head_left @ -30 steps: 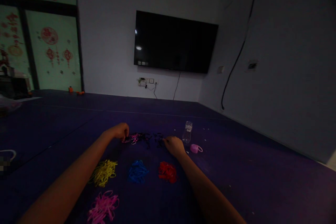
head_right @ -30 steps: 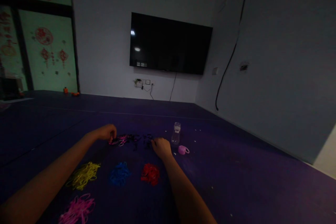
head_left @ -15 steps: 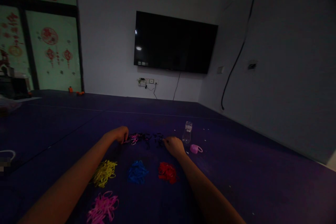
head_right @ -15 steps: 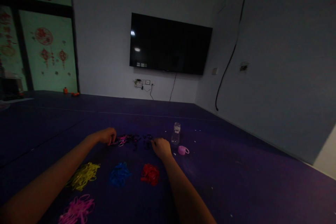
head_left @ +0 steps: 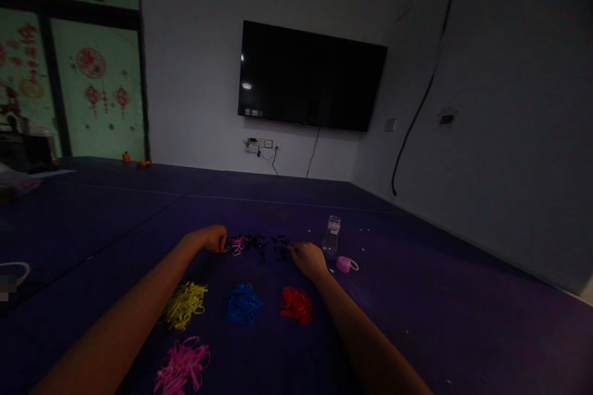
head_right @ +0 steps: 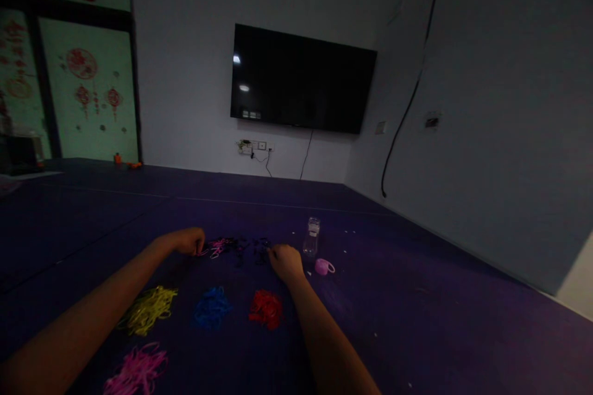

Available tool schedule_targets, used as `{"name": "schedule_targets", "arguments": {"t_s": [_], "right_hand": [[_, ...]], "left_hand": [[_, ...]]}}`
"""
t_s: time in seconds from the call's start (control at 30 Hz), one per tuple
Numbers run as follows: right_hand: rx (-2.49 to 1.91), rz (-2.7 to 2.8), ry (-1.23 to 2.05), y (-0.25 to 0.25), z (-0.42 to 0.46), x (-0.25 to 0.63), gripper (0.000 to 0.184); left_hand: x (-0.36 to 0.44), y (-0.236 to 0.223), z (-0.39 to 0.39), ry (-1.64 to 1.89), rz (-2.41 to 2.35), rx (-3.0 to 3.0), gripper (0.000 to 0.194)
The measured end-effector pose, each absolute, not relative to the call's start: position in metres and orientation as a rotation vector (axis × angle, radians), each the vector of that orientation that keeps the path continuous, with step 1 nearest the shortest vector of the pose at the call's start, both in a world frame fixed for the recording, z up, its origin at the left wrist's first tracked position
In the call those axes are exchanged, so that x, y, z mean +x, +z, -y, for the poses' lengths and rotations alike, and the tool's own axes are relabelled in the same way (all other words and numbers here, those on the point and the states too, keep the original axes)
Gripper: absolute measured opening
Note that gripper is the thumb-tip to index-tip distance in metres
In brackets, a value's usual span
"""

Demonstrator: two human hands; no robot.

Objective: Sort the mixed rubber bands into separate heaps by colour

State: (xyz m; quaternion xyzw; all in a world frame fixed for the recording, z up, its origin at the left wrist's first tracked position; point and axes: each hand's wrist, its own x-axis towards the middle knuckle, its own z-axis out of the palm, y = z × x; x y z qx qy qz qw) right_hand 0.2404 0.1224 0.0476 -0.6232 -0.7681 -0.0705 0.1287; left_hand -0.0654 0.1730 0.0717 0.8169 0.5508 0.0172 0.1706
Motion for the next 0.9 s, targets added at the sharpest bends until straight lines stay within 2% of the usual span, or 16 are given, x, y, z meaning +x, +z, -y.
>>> {"name": "schedule_targets", "arguments": {"t_s": [0.47,0.9], "right_hand": [[-1.782,2.228,-0.221,0.046,-0.122,0.241,0.038],[-1.801,2.237,-0.209,0.045,-0.123,0.241,0.038]], "left_hand": [[-0.055,0.082,-0.171,-0.103,-1.645,2.392,0.014],[-0.053,0.072,-0.169,-0.241,-1.622,2.439,0.016]]}}
